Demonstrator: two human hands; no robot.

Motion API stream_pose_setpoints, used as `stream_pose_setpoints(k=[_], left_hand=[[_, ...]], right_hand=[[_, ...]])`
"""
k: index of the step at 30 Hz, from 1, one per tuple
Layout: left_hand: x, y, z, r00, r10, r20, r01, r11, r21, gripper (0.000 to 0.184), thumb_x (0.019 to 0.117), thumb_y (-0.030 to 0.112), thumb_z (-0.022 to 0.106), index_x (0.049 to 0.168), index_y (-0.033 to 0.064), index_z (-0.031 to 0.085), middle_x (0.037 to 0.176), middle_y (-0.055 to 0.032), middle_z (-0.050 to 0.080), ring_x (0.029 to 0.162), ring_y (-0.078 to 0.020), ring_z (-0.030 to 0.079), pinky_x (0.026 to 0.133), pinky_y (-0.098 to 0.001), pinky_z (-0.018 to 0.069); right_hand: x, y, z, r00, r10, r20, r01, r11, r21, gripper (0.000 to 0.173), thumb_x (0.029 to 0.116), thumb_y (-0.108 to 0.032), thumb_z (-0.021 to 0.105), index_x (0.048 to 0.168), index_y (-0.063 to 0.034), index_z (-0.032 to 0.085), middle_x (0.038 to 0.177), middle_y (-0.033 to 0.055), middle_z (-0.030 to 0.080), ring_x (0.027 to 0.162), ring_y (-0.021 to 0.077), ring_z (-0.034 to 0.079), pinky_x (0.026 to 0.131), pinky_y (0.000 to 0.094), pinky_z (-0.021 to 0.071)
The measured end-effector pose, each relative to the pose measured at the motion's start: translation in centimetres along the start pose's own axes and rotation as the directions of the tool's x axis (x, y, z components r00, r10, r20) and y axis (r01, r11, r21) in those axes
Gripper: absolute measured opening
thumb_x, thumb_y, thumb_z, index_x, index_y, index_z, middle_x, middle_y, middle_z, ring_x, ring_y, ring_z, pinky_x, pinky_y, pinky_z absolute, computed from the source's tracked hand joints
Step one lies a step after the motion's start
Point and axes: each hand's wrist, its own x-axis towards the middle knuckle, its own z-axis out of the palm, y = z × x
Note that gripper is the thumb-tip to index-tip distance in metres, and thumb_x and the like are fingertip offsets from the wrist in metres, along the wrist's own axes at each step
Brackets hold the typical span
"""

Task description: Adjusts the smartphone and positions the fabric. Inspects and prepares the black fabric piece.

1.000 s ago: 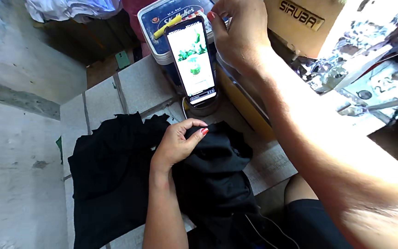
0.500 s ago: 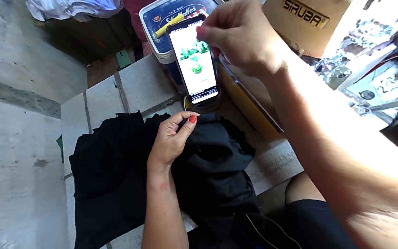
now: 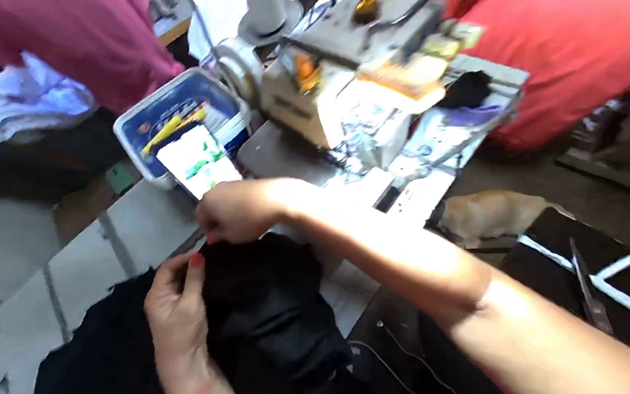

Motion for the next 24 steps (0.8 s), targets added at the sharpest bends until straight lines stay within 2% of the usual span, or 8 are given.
stream_pose_setpoints(k=[1,3,6,10,12,16,21,24], left_hand=[[0.3,0.7,0.2,1.000,0.016,0.011,-0.016,1.000,-0.006,0.010,0.1008,0.007,0.053,0.100,0.0087,0.063,0.090,0.0186,0.066,0.087,0.0092,0.063,0.082,-0.0134,0.0533],[0.8,2.5,0.9,0.991,0.099,0.086,-0.095,0.994,-0.047,0.012,0.1027,0.009,0.053,0.100,0.0151,0.063,0.093,0.0217,0.067,0.090,0.0098,0.063,0.084,-0.0127,0.0527],[1.9,5.7,3.3,0.917,0.298,0.267,-0.303,0.953,-0.022,0.011,0.1054,0.019,0.054,0.103,0.0179,0.065,0.099,0.0214,0.066,0.095,0.0124,0.060,0.087,-0.0101,0.0497],[2.6,8.6,8.6,0.817,0.366,0.446,-0.417,0.909,0.019,0.016,0.1004,0.010,0.058,0.095,-0.0020,0.067,0.094,0.0023,0.071,0.094,0.0104,0.062,0.087,-0.0093,0.0492],[2.7,8.8,10.8,0.833,0.325,0.447,-0.398,0.914,0.077,0.016,0.0975,0.007,0.058,0.093,-0.0035,0.069,0.090,-0.0024,0.071,0.089,0.0084,0.063,0.084,-0.0095,0.0491],[3.3,8.1,12.5,0.889,0.216,0.404,-0.332,0.911,0.243,0.016,0.0979,0.010,0.058,0.097,-0.0014,0.070,0.092,-0.0055,0.071,0.088,0.0044,0.064,0.082,-0.0141,0.0491],[3.4,8.1,13.0,0.882,0.069,0.466,-0.253,0.904,0.344,0.023,0.0957,0.022,0.065,0.099,0.0003,0.073,0.091,-0.0075,0.073,0.087,-0.0037,0.067,0.082,-0.0231,0.0515],[3.8,8.3,12.7,0.869,-0.006,0.495,-0.206,0.905,0.373,0.025,0.0940,0.026,0.067,0.099,0.0022,0.073,0.091,-0.0042,0.072,0.086,-0.0004,0.065,0.081,-0.0206,0.0510]], right_hand=[[-0.8,-3.0,-1.2,0.989,0.145,0.040,-0.145,0.989,-0.003,0.014,0.0979,-0.008,0.067,0.102,0.0046,0.071,0.093,0.0179,0.070,0.091,0.0306,0.068,0.081,0.0492,0.0537],[-3.8,-6.7,-2.3,0.973,0.229,0.015,-0.230,0.972,0.049,0.018,0.1018,-0.003,0.057,0.112,0.0070,0.068,0.104,0.0210,0.069,0.102,0.0327,0.066,0.087,0.0484,0.0512],[-9.9,-7.4,-2.3,0.958,0.155,-0.241,-0.141,0.987,0.076,0.021,0.1004,0.000,0.054,0.108,0.0093,0.070,0.098,0.0218,0.070,0.095,0.0328,0.069,0.083,0.0443,0.0537],[-17.6,-5.3,-2.7,0.854,0.150,-0.498,-0.179,0.984,-0.012,0.019,0.0981,-0.006,0.059,0.090,0.0036,0.072,0.078,0.0116,0.067,0.073,0.0164,0.064,0.068,0.0283,0.0515],[-21.1,-4.2,-2.9,0.805,0.258,-0.534,-0.262,0.963,0.070,0.020,0.0978,-0.008,0.059,0.087,0.0024,0.073,0.078,0.0074,0.067,0.072,0.0049,0.060,0.067,0.0170,0.0477],[-26.6,-1.9,-3.1,0.685,0.456,-0.569,-0.416,0.885,0.209,0.018,0.0966,-0.005,0.058,0.086,0.0002,0.072,0.078,0.0001,0.063,0.065,-0.0063,0.050,0.060,0.0091,0.0413],[-28.1,1.2,-1.6,0.499,0.535,-0.682,-0.571,0.795,0.205,0.014,0.0962,-0.003,0.061,0.090,0.0011,0.073,0.079,0.0062,0.067,0.066,0.0063,0.058,0.063,0.0226,0.0491],[-28.3,2.8,-1.5,0.326,0.580,-0.746,-0.639,0.717,0.278,0.016,0.1002,-0.004,0.058,0.099,0.0045,0.072,0.084,0.0133,0.069,0.065,0.0154,0.061,0.062,0.0326,0.0535]])
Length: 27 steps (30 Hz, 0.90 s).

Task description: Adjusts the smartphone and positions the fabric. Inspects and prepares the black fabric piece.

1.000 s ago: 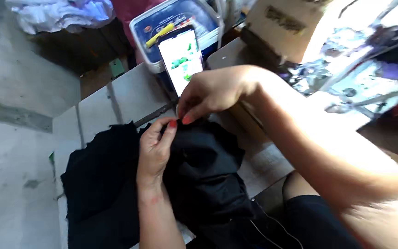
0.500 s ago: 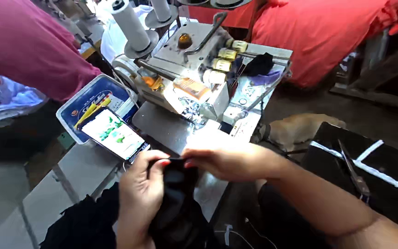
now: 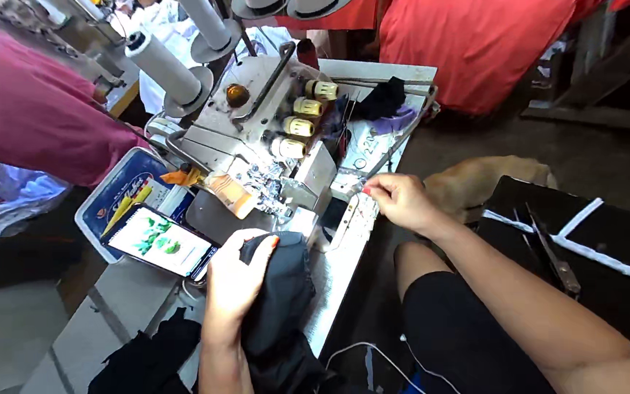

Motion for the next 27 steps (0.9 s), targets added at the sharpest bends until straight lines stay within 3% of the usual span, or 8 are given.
stream_pose_setpoints(k=[3,6,11,15,18,21,24,27], left_hand=[[0.3,0.0,-0.4,0.999,-0.015,0.047,0.014,1.000,0.011,0.023,0.0948,0.025,0.066,0.098,0.0026,0.073,0.088,-0.0024,0.071,0.082,0.0023,0.063,0.078,-0.0181,0.0494],[0.7,0.0,-0.7,0.995,0.001,0.095,0.000,1.000,-0.017,0.022,0.0944,0.023,0.065,0.098,0.0022,0.072,0.089,-0.0009,0.070,0.083,0.0056,0.061,0.079,-0.0145,0.0485],[0.9,-0.2,-1.5,0.979,-0.044,0.198,0.065,0.993,-0.103,0.020,0.0885,0.024,0.069,0.099,0.0072,0.071,0.089,0.0075,0.069,0.084,0.0097,0.062,0.080,-0.0120,0.0511],[0.6,-0.8,-1.7,0.976,-0.054,0.213,0.088,0.985,-0.151,0.012,0.0871,0.016,0.072,0.097,0.0088,0.072,0.084,0.0085,0.069,0.078,0.0080,0.063,0.075,-0.0135,0.0528],[0.5,-1.2,-1.7,0.973,-0.050,0.225,0.094,0.977,-0.190,0.011,0.0876,0.012,0.073,0.099,0.0095,0.072,0.083,0.0083,0.069,0.075,0.0070,0.064,0.071,-0.0133,0.0536],[0.5,-0.9,-1.3,0.978,-0.075,0.197,0.119,0.967,-0.225,0.008,0.0898,0.010,0.073,0.098,0.0092,0.072,0.081,0.0072,0.069,0.073,0.0061,0.063,0.068,-0.0138,0.0530],[0.8,0.0,-0.1,0.986,-0.027,0.162,0.076,0.949,-0.306,0.007,0.0912,0.009,0.072,0.098,0.0074,0.073,0.081,0.0062,0.070,0.071,0.0061,0.063,0.066,-0.0131,0.0532],[1.5,1.0,1.2,0.986,0.067,0.153,-0.014,0.945,-0.326,0.007,0.0911,0.013,0.072,0.095,0.0077,0.074,0.080,0.0059,0.068,0.071,0.0065,0.061,0.066,-0.0126,0.0509]], right_hand=[[2.3,1.1,0.1,0.984,0.092,-0.154,-0.102,0.993,-0.054,0.021,0.1010,-0.004,0.058,0.115,0.0071,0.069,0.108,0.0248,0.068,0.091,0.0340,0.069,0.083,0.0484,0.0568],[5.5,1.3,-0.1,0.970,0.088,-0.226,-0.088,0.996,0.013,0.044,0.1000,-0.011,0.061,0.139,0.0084,0.055,0.140,0.0311,0.054,0.125,0.0423,0.057,0.104,0.0517,0.0476],[10.6,0.1,1.6,0.925,0.097,-0.367,-0.012,0.974,0.227,0.045,0.1020,-0.024,0.060,0.133,0.0082,0.057,0.111,0.0196,0.067,0.097,0.0229,0.064,0.088,0.0365,0.0525],[11.9,-0.5,2.5,0.920,0.085,-0.382,-0.028,0.988,0.153,0.031,0.1034,-0.020,0.058,0.115,0.0065,0.068,0.112,0.0202,0.067,0.101,0.0221,0.065,0.093,0.0350,0.0513],[11.3,-0.7,2.8,0.901,-0.047,-0.432,0.100,0.990,0.102,0.029,0.1051,-0.018,0.052,0.110,0.0075,0.067,0.105,0.0158,0.065,0.096,0.0149,0.062,0.089,0.0281,0.0497],[9.9,-2.2,1.7,0.781,-0.252,-0.572,0.375,0.921,0.107,0.022,0.1063,-0.009,0.047,0.107,0.0090,0.061,0.099,0.0088,0.068,0.095,0.0083,0.065,0.091,0.0272,0.0531],[6.9,-5.1,0.4,0.635,-0.351,-0.688,0.575,0.810,0.118,0.016,0.1092,-0.004,0.038,0.104,0.0001,0.054,0.086,-0.0008,0.065,0.081,0.0093,0.068,0.080,0.0338,0.0602],[1.7,-7.2,1.4,0.821,-0.333,-0.463,0.494,0.821,0.286,0.013,0.1105,-0.019,0.040,0.114,-0.0112,0.050,0.081,-0.0105,0.055,0.062,-0.0016,0.054,0.055,0.0178,0.0514]])
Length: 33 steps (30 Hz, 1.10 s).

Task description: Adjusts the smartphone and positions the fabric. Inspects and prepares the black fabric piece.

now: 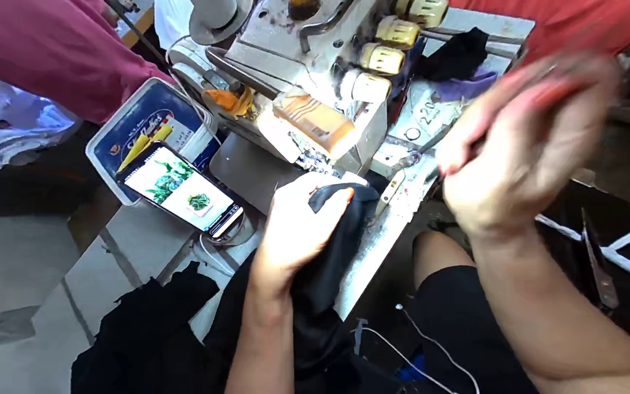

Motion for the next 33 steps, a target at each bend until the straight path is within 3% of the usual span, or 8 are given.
stream_pose_setpoints(k=[2,3,6,8,11,15,19,33], left_hand=[[0.5,0.0,0.3,0.999,0.028,0.028,-0.027,0.999,-0.023,0.005,0.0915,0.013,0.071,0.093,0.0087,0.073,0.080,0.0067,0.067,0.072,0.0066,0.061,0.067,-0.0125,0.0505],[0.5,-0.1,0.3,0.999,0.034,0.034,-0.033,0.999,-0.036,0.005,0.0915,0.012,0.071,0.094,0.0087,0.073,0.080,0.0070,0.067,0.072,0.0070,0.061,0.067,-0.0118,0.0504],[0.3,-0.2,0.0,0.999,-0.006,0.041,0.008,0.998,-0.059,0.005,0.0910,0.009,0.071,0.095,0.0077,0.073,0.080,0.0071,0.067,0.071,0.0075,0.061,0.065,-0.0107,0.0502],[0.1,-0.1,-0.4,0.998,-0.039,0.057,0.043,0.996,-0.073,0.006,0.0919,0.008,0.070,0.096,0.0073,0.073,0.080,0.0071,0.067,0.070,0.0071,0.061,0.065,-0.0110,0.0505],[0.0,-0.2,-0.8,0.992,-0.088,0.089,0.098,0.989,-0.113,0.006,0.0950,0.008,0.067,0.096,0.0075,0.073,0.077,0.0074,0.067,0.067,0.0056,0.061,0.062,-0.0122,0.0511],[-0.2,-0.4,-0.7,0.990,-0.117,0.079,0.127,0.980,-0.151,0.007,0.0972,0.007,0.063,0.097,0.0082,0.071,0.075,0.0078,0.066,0.065,0.0048,0.062,0.060,-0.0128,0.0518],[-0.2,-0.4,-0.6,0.989,-0.123,0.076,0.133,0.980,-0.147,0.009,0.0970,0.006,0.063,0.101,0.0071,0.071,0.077,0.0074,0.067,0.067,0.0048,0.063,0.061,-0.0129,0.0526],[-0.5,-0.3,-0.6,0.976,-0.200,0.092,0.219,0.909,-0.354,0.019,0.1029,0.005,0.051,0.095,0.0105,0.068,0.073,0.0082,0.064,0.063,0.0024,0.061,0.057,-0.0150,0.0516]], right_hand=[[-2.0,-0.7,0.7,0.964,0.098,0.249,-0.099,0.995,-0.008,0.035,0.1009,-0.027,0.060,0.126,-0.0036,0.054,0.076,-0.0139,0.053,0.061,-0.0089,0.048,0.055,0.0089,0.0440],[-2.6,-0.7,1.1,0.935,0.154,0.319,-0.148,0.988,-0.041,0.039,0.0945,-0.022,0.067,0.123,0.0031,0.060,0.071,-0.0121,0.052,0.059,-0.0097,0.044,0.054,0.0072,0.0397],[-2.9,-0.3,1.6,0.851,0.302,0.430,-0.234,0.950,-0.205,0.014,0.0931,-0.013,0.067,0.097,-0.0011,0.072,0.063,-0.0097,0.050,0.053,-0.0106,0.038,0.050,0.0063,0.0327],[-2.6,-0.2,1.5,0.844,0.307,0.441,-0.213,0.945,-0.249,0.012,0.0950,-0.013,0.065,0.090,-0.0033,0.070,0.063,-0.0089,0.049,0.054,-0.0103,0.038,0.051,0.0062,0.0321],[-2.7,-0.1,1.7,0.878,0.273,0.393,-0.186,0.951,-0.245,0.013,0.0968,-0.013,0.064,0.093,-0.0017,0.069,0.066,-0.0067,0.053,0.056,-0.0095,0.042,0.053,0.0061,0.0357],[-3.0,-1.8,1.5,0.863,0.324,0.387,-0.271,0.945,-0.184,0.023,0.1034,-0.015,0.050,0.117,-0.0011,0.062,0.077,-0.0090,0.053,0.063,-0.0093,0.046,0.058,0.0069,0.0407],[-4.0,-2.9,2.1,0.871,0.295,0.394,-0.257,0.955,-0.147,0.014,0.1015,-0.007,0.055,0.103,0.0002,0.067,0.082,-0.0039,0.061,0.067,-0.0094,0.053,0.063,0.0054,0.0458],[-3.5,-2.0,2.6,0.775,0.347,0.528,-0.308,0.937,-0.164,0.015,0.1011,-0.013,0.057,0.096,-0.0066,0.070,0.068,-0.0099,0.056,0.058,-0.0101,0.048,0.054,0.0064,0.0405]])
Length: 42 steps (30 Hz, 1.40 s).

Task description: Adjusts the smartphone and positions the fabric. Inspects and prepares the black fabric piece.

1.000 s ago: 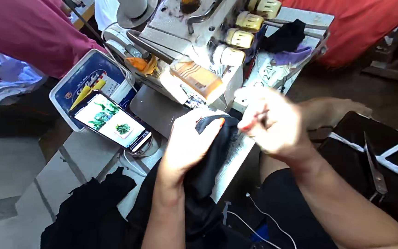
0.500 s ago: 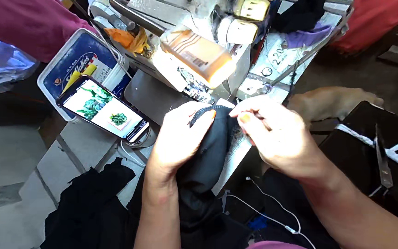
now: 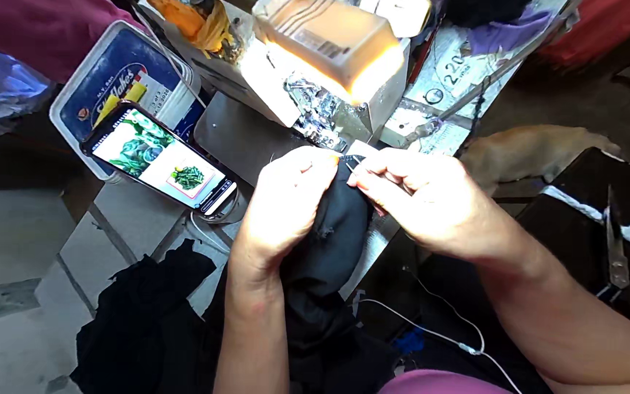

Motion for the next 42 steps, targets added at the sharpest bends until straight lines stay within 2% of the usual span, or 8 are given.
stream_pose_setpoints(k=[5,17,24,36,42], left_hand=[[0.04,-0.24,-0.06,0.999,0.046,0.023,-0.044,0.996,-0.077,0.025,0.1048,0.005,0.046,0.092,0.0106,0.067,0.072,0.0080,0.063,0.064,0.0019,0.061,0.058,-0.0152,0.0525],[0.05,-0.06,0.20,1.000,0.028,0.001,-0.028,0.997,-0.076,0.025,0.1048,0.006,0.046,0.092,0.0105,0.067,0.073,0.0072,0.064,0.064,0.0008,0.062,0.058,-0.0159,0.0533],[0.01,-0.15,0.16,0.999,0.041,0.008,-0.040,0.996,-0.079,0.024,0.1052,0.006,0.046,0.093,0.0102,0.066,0.071,0.0070,0.063,0.063,0.0009,0.061,0.057,-0.0155,0.0525],[0.05,-0.35,0.04,0.995,0.096,0.018,-0.095,0.995,-0.030,0.021,0.1053,0.006,0.047,0.095,0.0091,0.065,0.072,0.0077,0.061,0.063,0.0023,0.059,0.057,-0.0139,0.0512],[0.09,-0.41,-0.08,0.990,0.137,0.033,-0.138,0.990,0.022,0.021,0.1050,0.005,0.047,0.097,0.0067,0.067,0.072,0.0071,0.061,0.063,0.0027,0.059,0.057,-0.0129,0.0505]], right_hand=[[0.26,0.09,-0.20,0.998,0.038,0.040,-0.041,0.996,0.075,0.015,0.1019,-0.012,0.056,0.096,-0.0082,0.069,0.065,-0.0110,0.053,0.055,-0.0089,0.047,0.050,0.0070,0.0390],[0.43,0.07,-0.46,0.994,0.075,0.079,-0.086,0.983,0.160,0.015,0.1018,-0.010,0.056,0.096,-0.0085,0.070,0.066,-0.0099,0.055,0.054,-0.0062,0.048,0.049,0.0082,0.0411],[0.49,0.03,-0.46,0.992,0.086,0.091,-0.104,0.971,0.215,0.017,0.1027,-0.008,0.054,0.095,-0.0076,0.069,0.064,-0.0090,0.053,0.052,-0.0050,0.047,0.046,0.0086,0.0390],[0.75,0.05,-0.48,0.990,0.076,0.116,-0.104,0.960,0.259,0.017,0.1020,-0.005,0.054,0.093,-0.0068,0.068,0.065,-0.0082,0.053,0.052,-0.0045,0.047,0.047,0.0087,0.0400],[0.84,-0.15,-0.55,0.985,0.118,0.127,-0.146,0.960,0.238,0.018,0.1034,-0.007,0.053,0.092,-0.0073,0.067,0.063,-0.0080,0.051,0.050,-0.0043,0.045,0.045,0.0086,0.0383]])
